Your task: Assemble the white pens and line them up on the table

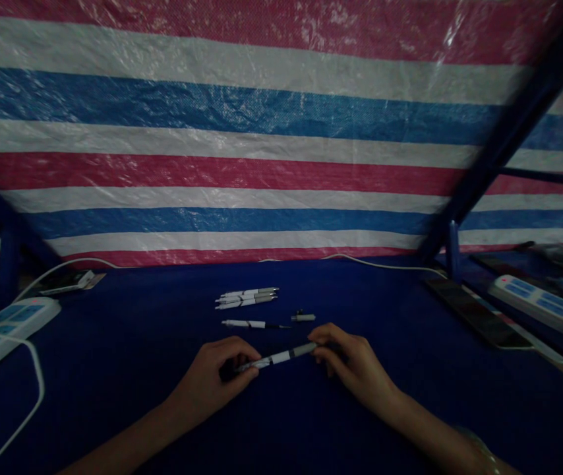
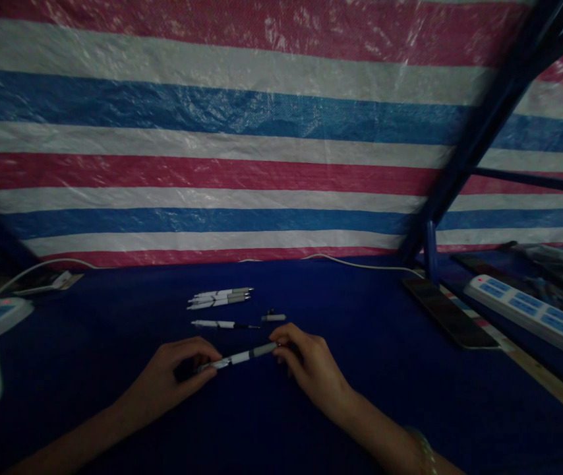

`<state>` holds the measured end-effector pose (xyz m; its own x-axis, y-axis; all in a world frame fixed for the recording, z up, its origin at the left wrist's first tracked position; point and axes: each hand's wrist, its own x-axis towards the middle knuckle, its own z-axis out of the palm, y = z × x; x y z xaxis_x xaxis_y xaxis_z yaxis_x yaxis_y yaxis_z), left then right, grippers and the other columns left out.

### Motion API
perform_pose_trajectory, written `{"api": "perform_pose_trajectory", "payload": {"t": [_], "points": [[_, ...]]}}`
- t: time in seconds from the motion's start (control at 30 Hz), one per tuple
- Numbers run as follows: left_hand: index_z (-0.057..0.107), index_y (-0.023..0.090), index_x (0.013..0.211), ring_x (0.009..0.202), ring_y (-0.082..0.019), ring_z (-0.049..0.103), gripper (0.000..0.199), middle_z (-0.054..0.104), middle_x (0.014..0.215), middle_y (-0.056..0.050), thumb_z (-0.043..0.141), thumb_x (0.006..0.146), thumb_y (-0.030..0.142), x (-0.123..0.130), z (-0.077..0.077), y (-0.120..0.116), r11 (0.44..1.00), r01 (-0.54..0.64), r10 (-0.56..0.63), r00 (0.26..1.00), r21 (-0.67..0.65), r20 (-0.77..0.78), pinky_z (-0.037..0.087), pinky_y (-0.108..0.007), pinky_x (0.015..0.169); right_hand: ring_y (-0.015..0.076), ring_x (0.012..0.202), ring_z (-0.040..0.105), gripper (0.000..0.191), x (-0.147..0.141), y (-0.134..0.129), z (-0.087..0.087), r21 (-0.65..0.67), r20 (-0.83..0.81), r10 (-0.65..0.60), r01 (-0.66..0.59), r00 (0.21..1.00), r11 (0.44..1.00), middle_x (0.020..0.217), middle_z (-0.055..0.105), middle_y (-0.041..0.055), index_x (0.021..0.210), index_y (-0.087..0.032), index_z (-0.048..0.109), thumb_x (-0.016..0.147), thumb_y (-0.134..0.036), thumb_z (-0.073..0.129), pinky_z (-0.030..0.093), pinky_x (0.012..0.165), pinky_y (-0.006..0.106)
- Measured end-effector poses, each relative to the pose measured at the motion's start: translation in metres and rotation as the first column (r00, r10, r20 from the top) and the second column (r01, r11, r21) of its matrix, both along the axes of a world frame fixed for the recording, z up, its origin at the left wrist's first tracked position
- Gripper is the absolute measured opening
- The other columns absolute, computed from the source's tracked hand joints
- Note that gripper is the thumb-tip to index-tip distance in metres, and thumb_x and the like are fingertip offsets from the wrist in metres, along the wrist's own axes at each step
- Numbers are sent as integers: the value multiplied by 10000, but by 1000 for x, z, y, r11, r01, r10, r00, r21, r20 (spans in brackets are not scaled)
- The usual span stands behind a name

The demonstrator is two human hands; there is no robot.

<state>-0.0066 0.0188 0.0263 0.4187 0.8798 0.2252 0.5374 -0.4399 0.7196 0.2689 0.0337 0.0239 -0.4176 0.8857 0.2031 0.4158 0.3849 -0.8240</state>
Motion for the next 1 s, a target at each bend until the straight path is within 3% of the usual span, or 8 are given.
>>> {"api": "perform_pose_trajectory", "payload": {"t": [0.17, 0.37, 0.47, 0.6, 0.7, 0.8, 0.87, 1.0], "points": [[727, 208, 877, 666, -159, 612, 113, 681, 742, -2, 658, 791, 180, -1, 0, -1, 994, -42, 45, 999, -104, 29, 451, -249, 626, 120, 562, 624, 126, 2, 1, -5, -39, -12, 4, -5, 1000, 999, 797, 695, 4, 991, -204, 633, 917, -191, 532, 494, 559, 214], [691, 173, 829, 701, -176, 630, 80, 697, 766, -19, 709, 760, 210, 0, -2, -4, 955, -34, 88, 981, -295, 172, 460, -262, 634, 131, 585, 554, 263, -2, -6, 2, 111, 189, 42, -64, 981, 992, 674, 588, -9, 791, -194, 565, 988, -268, 407, 416, 578, 229], [685, 169, 806, 716, -179, 631, 78, 694, 772, -21, 723, 741, 191, 0, -3, -5, 944, -18, 96, 971, -331, 221, 463, -269, 651, 117, 523, 474, 320, -3, -7, 1, 127, 288, 59, -100, 956, 987, 620, 502, -34, 747, -201, 495, 1011, -298, 342, 352, 538, 234], [690, 163, 744, 679, -169, 602, 77, 643, 734, -11, 742, 688, 151, 0, -3, -5, 956, -27, 105, 961, -291, 254, 445, -264, 625, 91, 456, 375, 430, -4, -9, -1, 2, 325, 127, -135, 937, 991, 558, 419, -57, 650, -198, 449, 1026, -344, 301, 289, 484, 228], [694, 160, 729, 656, -163, 588, 77, 624, 720, -7, 747, 674, 154, 0, -3, -4, 957, -28, 108, 958, -289, 264, 432, -259, 604, 93, 468, 434, 482, -4, -11, 3, -124, 241, 159, -133, 957, 983, 539, 470, -46, 656, -187, 507, 1033, -373, 271, 321, 489, 214], [682, 164, 749, 649, -155, 576, 83, 613, 711, 4, 741, 692, 174, -1, -2, -3, 956, -37, 120, 955, -291, 272, 426, -252, 598, 113, 560, 524, 197, -4, -11, 7, -139, 122, 166, -149, 978, 979, 675, 581, -29, 952, -189, 575, 979, -337, 448, 375, 528, 207], [662, 166, 756, 645, -150, 572, 88, 611, 703, 12, 734, 709, 187, -1, -2, -3, 952, -39, 129, 951, -304, 282, 424, -247, 594, 118, 591, 533, 158, -4, -9, 8, -107, 75, 143, -135, 987, 985, 733, 589, -31, 1060, -200, 535, 909, -241, 554, 387, 535, 203], [638, 165, 754, 616, -132, 554, 105, 596, 679, 28, 731, 711, 187, -2, -2, -3, 945, -8, 112, 948, -328, 298, 403, -230, 567, 121, 597, 532, 73, -3, -6, 7, -56, 108, 110, -104, 988, 993, 690, 578, -29, 887, -198, 562, 907, -161, 502, 397, 562, 212]]}}
